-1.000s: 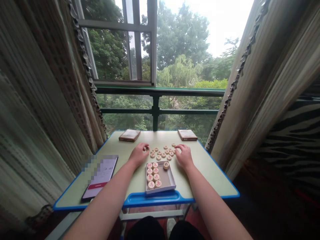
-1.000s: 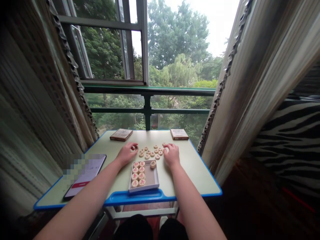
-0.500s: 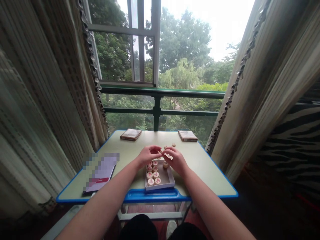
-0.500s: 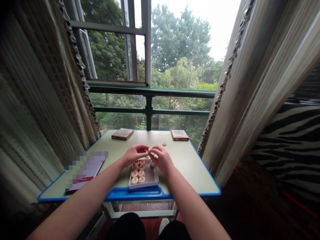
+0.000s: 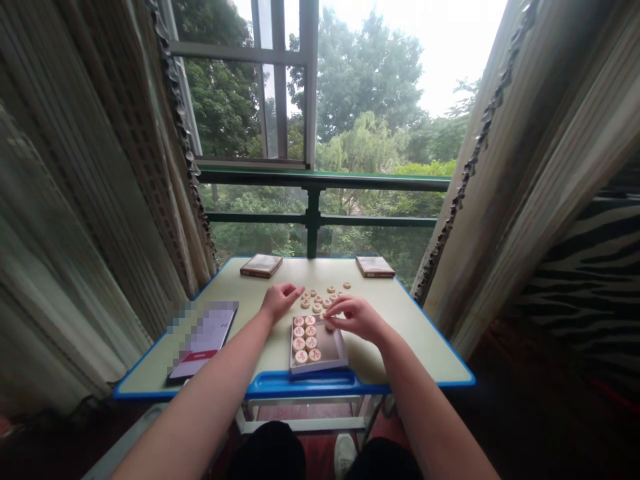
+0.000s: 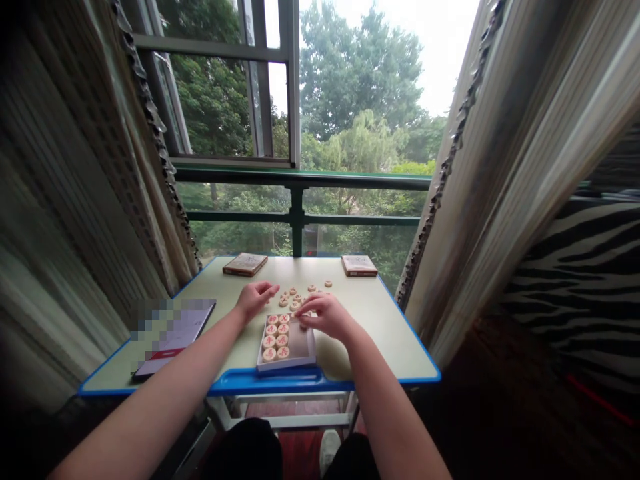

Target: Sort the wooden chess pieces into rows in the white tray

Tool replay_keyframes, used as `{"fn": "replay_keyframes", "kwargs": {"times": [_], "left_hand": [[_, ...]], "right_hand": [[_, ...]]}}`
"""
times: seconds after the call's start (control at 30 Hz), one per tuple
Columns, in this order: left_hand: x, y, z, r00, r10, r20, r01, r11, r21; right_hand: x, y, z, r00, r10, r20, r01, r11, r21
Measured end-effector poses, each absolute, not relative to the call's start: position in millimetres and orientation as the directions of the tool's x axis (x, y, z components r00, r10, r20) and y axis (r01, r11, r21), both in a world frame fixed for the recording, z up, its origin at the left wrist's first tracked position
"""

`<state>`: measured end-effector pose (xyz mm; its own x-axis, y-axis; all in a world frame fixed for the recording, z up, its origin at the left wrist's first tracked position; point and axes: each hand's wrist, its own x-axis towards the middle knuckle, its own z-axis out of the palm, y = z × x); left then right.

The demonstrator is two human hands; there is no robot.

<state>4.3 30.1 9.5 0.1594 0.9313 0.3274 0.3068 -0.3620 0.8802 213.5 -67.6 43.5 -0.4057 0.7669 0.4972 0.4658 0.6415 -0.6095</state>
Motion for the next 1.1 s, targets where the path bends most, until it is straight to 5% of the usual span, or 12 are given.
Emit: {"fn": "replay_keyframes", "kwargs": {"times": [0.23,1.1], "left_hand": [[1.9,46.3,-3.5,0.071,0.953,0.296,0.409,-0.298,0.862],[-1.6,55.6,-8.6,-0.015,0.949,0.315,0.440,-0.277,0.854]], "right_hand": [[214.3,-78.5,46.3,-0.582,0.788,0.199,0.615,0.587,-0.527],[207.5,-80.2,49.3,-0.491,0.864,0.116,0.775,0.494,-0.394]]}}
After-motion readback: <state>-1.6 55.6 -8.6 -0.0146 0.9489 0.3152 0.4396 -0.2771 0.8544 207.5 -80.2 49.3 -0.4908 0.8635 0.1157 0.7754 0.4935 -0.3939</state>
